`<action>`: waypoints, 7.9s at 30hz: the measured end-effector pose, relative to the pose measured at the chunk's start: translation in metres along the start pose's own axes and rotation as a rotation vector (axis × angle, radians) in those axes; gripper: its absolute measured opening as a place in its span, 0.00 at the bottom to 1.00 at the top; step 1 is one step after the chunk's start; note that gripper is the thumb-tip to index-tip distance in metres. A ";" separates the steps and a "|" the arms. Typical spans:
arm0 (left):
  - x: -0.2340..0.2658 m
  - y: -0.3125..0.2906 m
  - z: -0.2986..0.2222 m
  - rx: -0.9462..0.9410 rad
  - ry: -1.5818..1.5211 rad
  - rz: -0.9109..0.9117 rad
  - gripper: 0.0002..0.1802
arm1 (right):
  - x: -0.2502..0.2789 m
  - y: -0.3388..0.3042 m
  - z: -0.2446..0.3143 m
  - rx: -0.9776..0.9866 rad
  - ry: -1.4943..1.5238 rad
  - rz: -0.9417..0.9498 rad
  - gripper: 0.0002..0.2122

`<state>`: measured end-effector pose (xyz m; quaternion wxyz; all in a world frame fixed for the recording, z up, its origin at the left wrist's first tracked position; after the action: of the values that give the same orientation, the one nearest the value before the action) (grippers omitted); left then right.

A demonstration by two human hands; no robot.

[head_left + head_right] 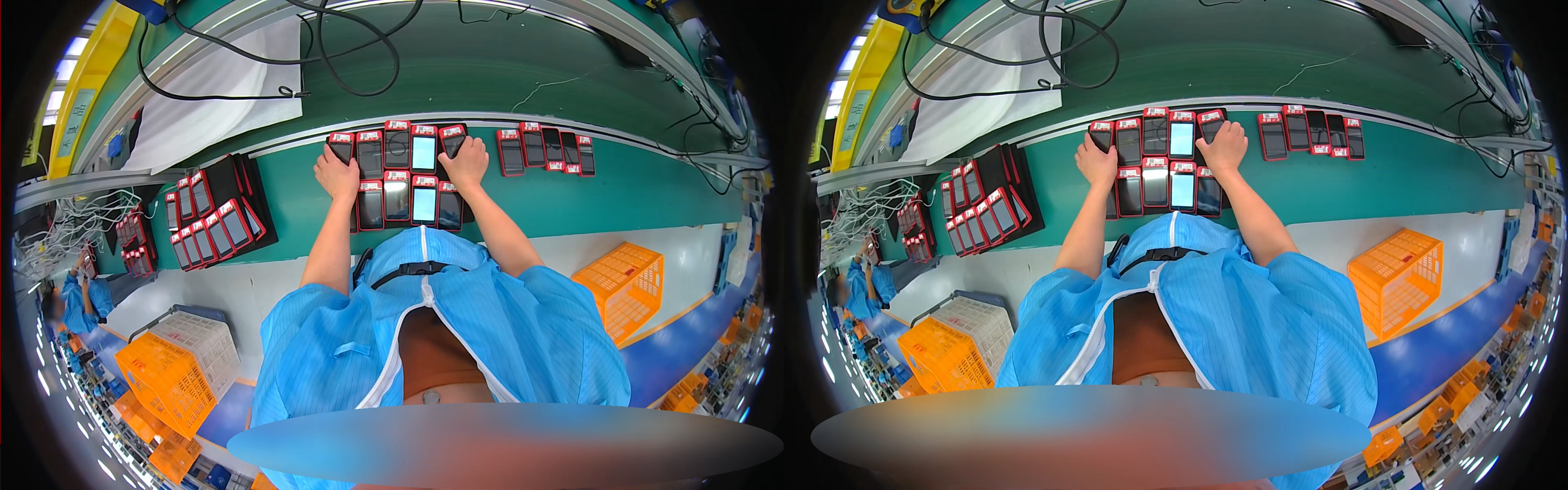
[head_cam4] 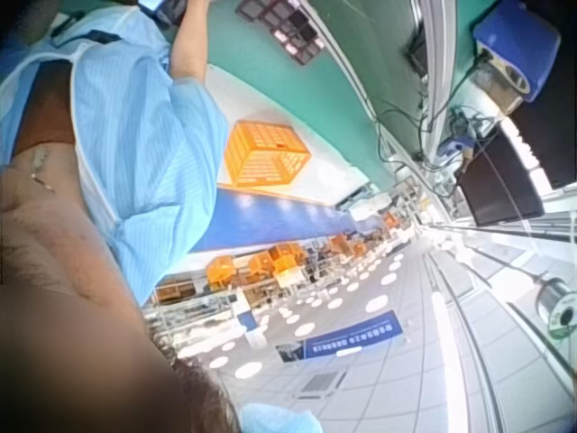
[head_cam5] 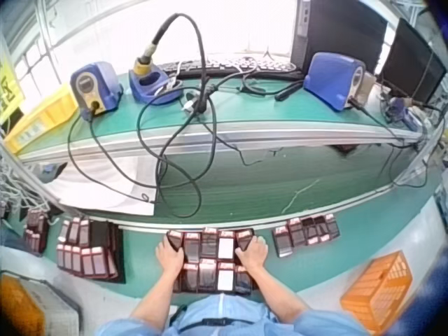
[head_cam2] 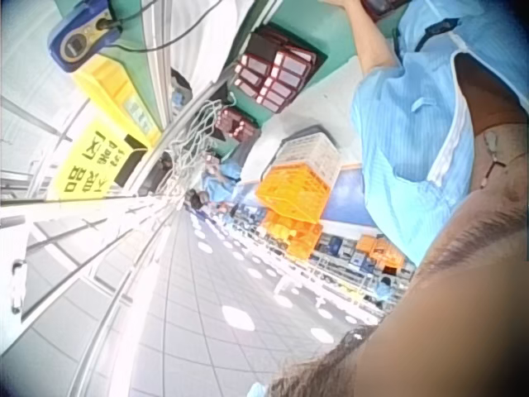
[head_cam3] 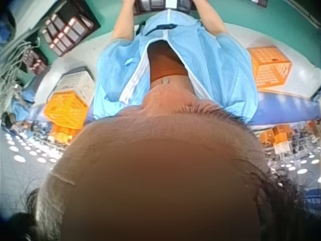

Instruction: The person tests a series of handheld electronic devices by hand on a production line, checking their screens and functionality.

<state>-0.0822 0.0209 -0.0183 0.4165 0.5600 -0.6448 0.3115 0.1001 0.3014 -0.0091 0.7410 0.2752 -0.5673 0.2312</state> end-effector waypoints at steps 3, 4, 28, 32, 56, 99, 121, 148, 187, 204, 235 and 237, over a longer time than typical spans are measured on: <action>0.000 0.000 -0.001 -0.007 -0.004 -0.010 0.43 | 0.000 0.000 0.000 0.004 0.002 -0.011 0.27; 0.000 0.000 -0.001 -0.010 -0.004 -0.010 0.43 | 0.000 0.000 0.000 0.004 0.002 -0.010 0.27; 0.002 -0.004 -0.003 -0.016 -0.024 -0.037 0.41 | -0.003 -0.001 -0.002 0.003 -0.018 0.040 0.29; -0.004 -0.005 -0.001 -0.010 -0.031 -0.021 0.42 | -0.003 -0.002 -0.005 0.003 -0.026 0.037 0.29; 0.081 0.007 0.067 0.250 -0.583 -0.129 0.54 | -0.025 -0.020 -0.011 -0.387 0.926 0.761 0.42; 0.207 0.064 0.094 -0.354 -0.453 -0.219 0.24 | 0.005 -0.072 0.333 0.413 0.498 0.201 0.19; -0.020 -0.017 -0.029 -0.129 -0.191 0.244 0.56 | -0.033 0.002 0.165 0.667 -0.081 0.356 0.55; -0.003 -0.004 -0.012 -0.026 -0.142 -0.014 0.44 | -0.052 -0.002 0.182 0.328 -0.216 0.380 0.46; -0.002 -0.008 -0.009 -0.037 -0.120 -0.051 0.46 | -0.044 -0.005 0.190 0.273 -0.019 0.355 0.45; 0.000 -0.007 -0.010 -0.053 -0.101 -0.092 0.47 | -0.045 -0.004 0.191 0.271 0.016 0.339 0.46; 0.041 -0.059 0.044 -0.163 -0.234 0.193 0.52 | 0.017 -0.026 0.081 0.362 0.146 0.282 0.36; 0.042 -0.086 0.060 -0.161 -0.218 0.264 0.55 | 0.020 -0.056 0.032 0.308 0.130 0.348 0.38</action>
<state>-0.0105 -0.0659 -0.0144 0.3433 0.4660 -0.7767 0.2485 0.1190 0.2390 0.0085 0.6742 0.2674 -0.5152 0.4566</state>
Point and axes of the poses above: each hand's wrist, its own y-axis towards the middle knuckle, its own x-axis out of the back of the hand, z = x × y, the point moved 9 cm from there along y, towards the middle knuckle, and after that the axes turned 6 degrees about -y, right-handed, at the moved point
